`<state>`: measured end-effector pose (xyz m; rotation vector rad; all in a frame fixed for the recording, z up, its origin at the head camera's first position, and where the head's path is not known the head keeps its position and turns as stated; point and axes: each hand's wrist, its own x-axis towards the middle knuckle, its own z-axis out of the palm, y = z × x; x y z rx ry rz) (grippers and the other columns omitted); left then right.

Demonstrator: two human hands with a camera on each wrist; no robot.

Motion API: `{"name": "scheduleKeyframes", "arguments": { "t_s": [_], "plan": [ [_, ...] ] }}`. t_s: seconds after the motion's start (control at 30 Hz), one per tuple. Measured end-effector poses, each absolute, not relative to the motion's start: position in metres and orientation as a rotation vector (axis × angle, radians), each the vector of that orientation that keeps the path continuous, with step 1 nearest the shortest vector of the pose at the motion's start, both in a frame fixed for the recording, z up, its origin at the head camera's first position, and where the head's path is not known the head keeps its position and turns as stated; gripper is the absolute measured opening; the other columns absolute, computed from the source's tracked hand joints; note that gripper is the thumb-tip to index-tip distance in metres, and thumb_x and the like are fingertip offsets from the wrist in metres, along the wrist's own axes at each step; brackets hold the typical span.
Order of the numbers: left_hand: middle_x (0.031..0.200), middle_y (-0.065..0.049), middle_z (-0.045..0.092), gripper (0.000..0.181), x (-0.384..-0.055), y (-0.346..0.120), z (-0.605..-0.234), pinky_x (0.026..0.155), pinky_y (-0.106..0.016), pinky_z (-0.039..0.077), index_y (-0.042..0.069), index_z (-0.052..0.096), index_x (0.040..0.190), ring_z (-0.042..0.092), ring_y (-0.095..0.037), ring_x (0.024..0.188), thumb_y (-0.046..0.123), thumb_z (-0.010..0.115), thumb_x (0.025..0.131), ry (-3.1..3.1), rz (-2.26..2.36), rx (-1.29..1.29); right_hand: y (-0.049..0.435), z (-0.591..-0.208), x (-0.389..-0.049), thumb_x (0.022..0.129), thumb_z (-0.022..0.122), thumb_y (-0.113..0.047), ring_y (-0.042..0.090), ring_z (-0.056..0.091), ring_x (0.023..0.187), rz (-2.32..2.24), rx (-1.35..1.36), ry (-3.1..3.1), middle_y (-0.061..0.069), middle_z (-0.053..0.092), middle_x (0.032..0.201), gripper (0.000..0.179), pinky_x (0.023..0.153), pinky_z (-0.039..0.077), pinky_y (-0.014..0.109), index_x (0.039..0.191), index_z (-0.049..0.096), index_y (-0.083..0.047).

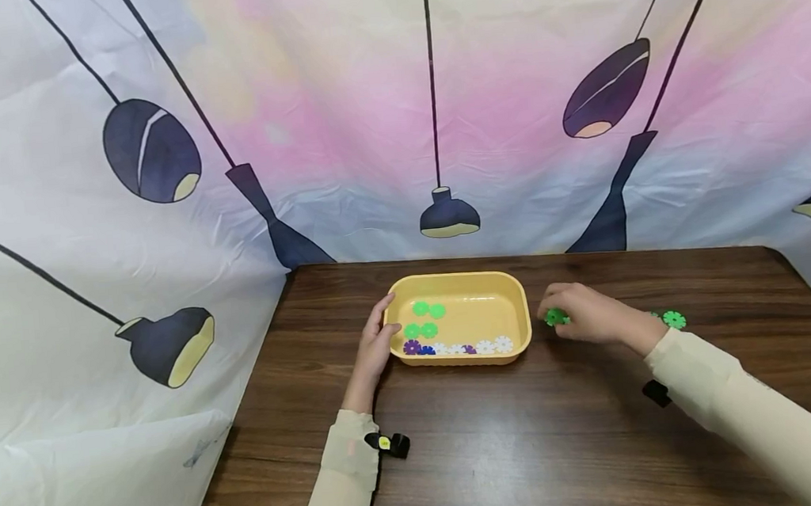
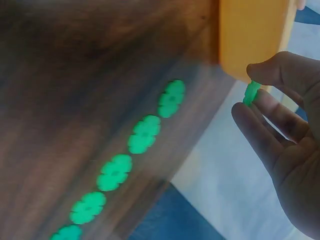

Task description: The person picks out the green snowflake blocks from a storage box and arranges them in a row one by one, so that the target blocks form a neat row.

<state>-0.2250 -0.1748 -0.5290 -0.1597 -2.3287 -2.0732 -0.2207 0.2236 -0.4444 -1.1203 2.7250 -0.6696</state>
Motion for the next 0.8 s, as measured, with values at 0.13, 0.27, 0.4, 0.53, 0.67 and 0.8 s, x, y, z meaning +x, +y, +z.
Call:
{"name": "scheduleKeyframes", "arguments": {
  "t_s": [0.13, 0.27, 0.4, 0.53, 0.67, 0.8],
  "plan": [
    [0.17, -0.015, 0.032, 0.063, -0.225, -0.174, -0.528, 0.123, -0.054, 0.027, 0.008, 0.044, 0.16, 0.024, -0.034, 0.158, -0.002, 0.051, 0.098, -2.353, -2.051, -0.146, 0.23, -0.452, -0.215, 0.086, 0.078, 0.005, 0.011, 0.056, 0.077, -0.649, -1.047, 2.712, 0.004, 0.063, 0.104, 0.026, 0.069, 0.052, 0.032, 0.111, 0.078, -0.003],
    [0.17, -0.015, 0.032, 0.063, -0.225, -0.174, -0.528, 0.123, -0.054, 0.027, 0.008, 0.045, 0.16, 0.024, -0.033, 0.158, -0.002, 0.051, 0.099, -2.355, -2.053, -0.139, 0.236, -0.456, -0.211, 0.087, 0.078, 0.004, 0.009, 0.053, 0.073, -0.646, -1.017, 2.713, 0.005, 0.062, 0.103, 0.025, 0.067, 0.05, 0.031, 0.11, 0.078, -0.004],
    [0.17, -0.016, 0.031, 0.062, -0.225, -0.175, -0.529, 0.123, -0.054, 0.027, 0.007, 0.044, 0.16, 0.024, -0.034, 0.158, -0.002, 0.051, 0.099, -2.345, -2.072, -0.144, 0.242, -0.459, -0.207, 0.087, 0.078, 0.004, 0.007, 0.051, 0.071, -0.652, -1.012, 2.72, 0.007, 0.064, 0.104, 0.025, 0.065, 0.049, 0.03, 0.11, 0.077, -0.003],
    [0.171, -0.016, 0.03, 0.062, -0.225, -0.175, -0.528, 0.123, -0.054, 0.028, 0.007, 0.044, 0.16, 0.024, -0.034, 0.158, -0.003, 0.051, 0.1, -2.335, -2.082, -0.156, 0.247, -0.465, -0.205, 0.087, 0.078, 0.004, 0.005, 0.05, 0.069, -0.641, -0.96, 2.732, 0.006, 0.064, 0.103, 0.026, 0.065, 0.049, 0.03, 0.111, 0.078, -0.004],
    [0.171, -0.015, 0.031, 0.062, -0.225, -0.175, -0.529, 0.123, -0.053, 0.028, 0.007, 0.044, 0.16, 0.024, -0.032, 0.158, -0.003, 0.05, 0.1, -2.327, -2.077, -0.169, 0.252, -0.472, -0.202, 0.087, 0.078, 0.003, 0.006, 0.049, 0.069, -0.615, -0.919, 2.746, 0.003, 0.063, 0.101, 0.026, 0.066, 0.048, 0.031, 0.111, 0.079, -0.007],
    [0.17, -0.016, 0.032, 0.062, -0.226, -0.175, -0.529, 0.123, -0.054, 0.028, 0.006, 0.044, 0.16, 0.025, -0.033, 0.158, -0.004, 0.051, 0.099, -2.317, -2.08, -0.174, 0.255, -0.477, -0.2, 0.086, 0.078, 0.005, 0.008, 0.05, 0.071, -0.614, -0.906, 2.751, 0.003, 0.064, 0.101, 0.027, 0.066, 0.048, 0.032, 0.11, 0.079, -0.008]
  ]
}}
